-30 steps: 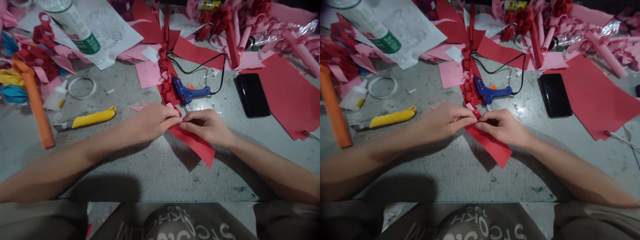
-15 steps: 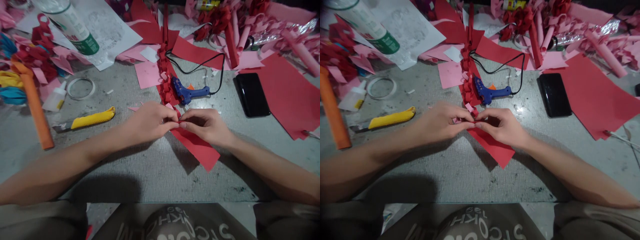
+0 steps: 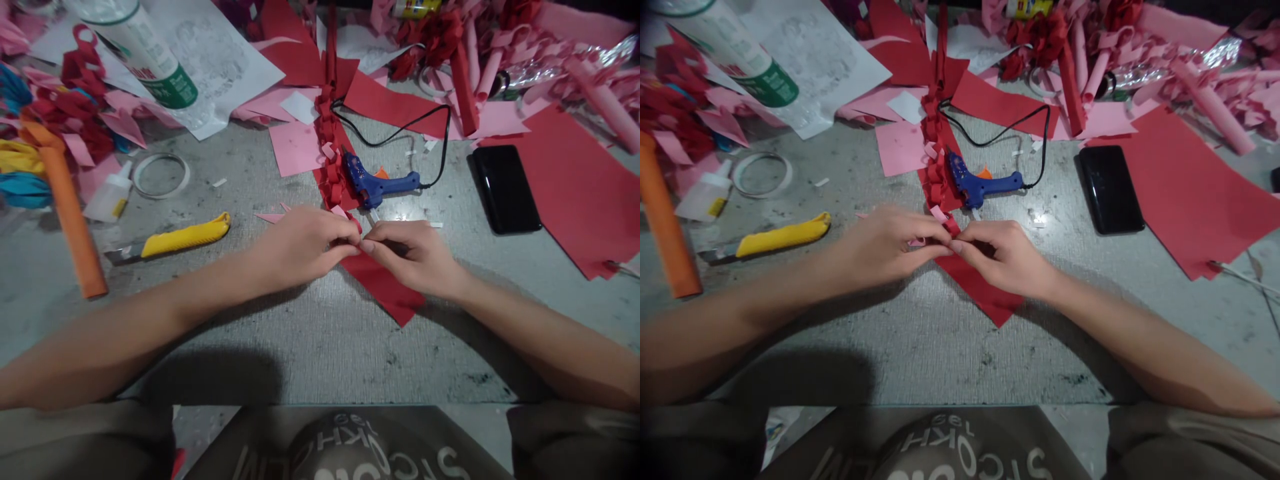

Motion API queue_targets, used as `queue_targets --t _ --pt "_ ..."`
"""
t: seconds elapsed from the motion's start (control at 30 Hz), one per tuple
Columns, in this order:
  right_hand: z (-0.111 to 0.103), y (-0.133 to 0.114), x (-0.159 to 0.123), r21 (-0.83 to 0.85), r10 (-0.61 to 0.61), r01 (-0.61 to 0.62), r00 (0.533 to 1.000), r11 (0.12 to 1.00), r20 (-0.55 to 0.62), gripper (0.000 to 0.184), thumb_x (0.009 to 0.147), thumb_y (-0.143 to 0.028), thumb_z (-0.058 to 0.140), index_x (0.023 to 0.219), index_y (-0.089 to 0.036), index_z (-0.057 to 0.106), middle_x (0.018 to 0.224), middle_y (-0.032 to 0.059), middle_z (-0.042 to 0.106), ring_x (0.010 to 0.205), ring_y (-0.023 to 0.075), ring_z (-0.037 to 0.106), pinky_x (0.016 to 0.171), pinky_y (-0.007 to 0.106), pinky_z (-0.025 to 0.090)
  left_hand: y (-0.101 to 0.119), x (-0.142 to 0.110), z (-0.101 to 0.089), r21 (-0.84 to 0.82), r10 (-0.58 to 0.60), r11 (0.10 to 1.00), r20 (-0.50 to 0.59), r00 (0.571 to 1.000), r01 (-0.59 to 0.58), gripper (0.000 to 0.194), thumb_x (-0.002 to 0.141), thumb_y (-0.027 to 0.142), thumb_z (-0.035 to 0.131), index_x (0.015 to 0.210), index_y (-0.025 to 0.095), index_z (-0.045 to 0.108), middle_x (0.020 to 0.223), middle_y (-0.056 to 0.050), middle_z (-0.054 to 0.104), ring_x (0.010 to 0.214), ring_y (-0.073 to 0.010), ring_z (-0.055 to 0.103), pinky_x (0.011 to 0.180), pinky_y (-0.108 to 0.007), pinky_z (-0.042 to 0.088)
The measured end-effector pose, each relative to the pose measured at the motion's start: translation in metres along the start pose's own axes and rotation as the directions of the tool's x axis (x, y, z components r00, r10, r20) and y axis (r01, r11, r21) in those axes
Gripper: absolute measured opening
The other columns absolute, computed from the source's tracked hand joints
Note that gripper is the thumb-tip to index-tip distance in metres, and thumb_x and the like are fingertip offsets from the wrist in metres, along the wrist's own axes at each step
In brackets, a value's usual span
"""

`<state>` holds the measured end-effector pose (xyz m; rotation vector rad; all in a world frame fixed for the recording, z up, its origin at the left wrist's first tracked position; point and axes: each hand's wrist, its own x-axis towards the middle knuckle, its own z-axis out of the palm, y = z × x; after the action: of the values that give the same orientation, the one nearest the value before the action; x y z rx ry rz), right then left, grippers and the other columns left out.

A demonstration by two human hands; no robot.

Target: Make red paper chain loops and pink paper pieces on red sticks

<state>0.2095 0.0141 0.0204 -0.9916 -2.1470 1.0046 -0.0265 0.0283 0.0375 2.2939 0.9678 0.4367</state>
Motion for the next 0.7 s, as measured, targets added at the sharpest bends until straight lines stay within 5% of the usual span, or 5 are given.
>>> queue_targets --t 0.13,0.23,0.57,0.7 --pt "-0.0010 0.0017 0.0004 0.037 0.020 -0.020 1.000 0.999 0.009 0.022 0.101 -0.037 0.074 0.094 -0.018 0.080 0.080 0.0011 0.075 0.068 0.0123 0.060 0.065 0.028 0.043 0.0030 -0.0001 -0.0009 -0.091 -0.065 0.994 -0.029 0.997 0.062 0.016 0.098 0.023 0.065 0.087 0.020 0.078 0.086 -0.002 0.081 0.075 -0.0156 0.069 0.073 -0.031 0.044" --pt "-0.0018 0.0048 -0.0006 0.032 0.055 -0.056 0.998 0.998 0.038 0.027 0.103 -0.038 0.072 0.089 -0.017 0.081 0.068 -0.0019 0.067 0.059 0.0097 0.049 0.059 0.027 0.038 0.0041 0.0005 -0.0022 -0.134 -0.055 0.990 -0.035 0.998 0.050 0.014 0.097 0.022 0.067 0.087 0.020 0.077 0.085 -0.001 0.080 0.074 -0.0146 0.068 0.072 -0.029 0.044" --pt "-0.0015 0.0082 -0.0015 0.061 0.094 -0.096 0.995 0.993 0.031 0.027 0.100 -0.041 0.076 0.088 -0.019 0.085 0.064 -0.0023 0.066 0.058 0.0094 0.045 0.057 0.027 0.036 -0.0024 -0.0008 0.0021 0.073 0.054 0.996 -0.025 0.998 -0.052 0.023 0.105 0.027 0.061 0.122 0.024 0.077 0.117 -0.006 0.082 0.103 -0.0230 0.075 0.089 -0.032 0.053" --pt "-0.0015 0.0070 -0.0012 0.048 0.105 -0.108 0.992 0.993 0.068 0.026 0.099 -0.041 0.077 0.090 -0.018 0.084 0.069 -0.0008 0.071 0.061 0.0107 0.051 0.060 0.028 0.040 -0.0036 -0.0008 0.0034 0.108 0.116 0.987 0.011 0.993 -0.116 0.026 0.109 0.027 0.054 0.116 0.022 0.078 0.122 -0.008 0.080 0.110 -0.0237 0.074 0.094 -0.034 0.054"
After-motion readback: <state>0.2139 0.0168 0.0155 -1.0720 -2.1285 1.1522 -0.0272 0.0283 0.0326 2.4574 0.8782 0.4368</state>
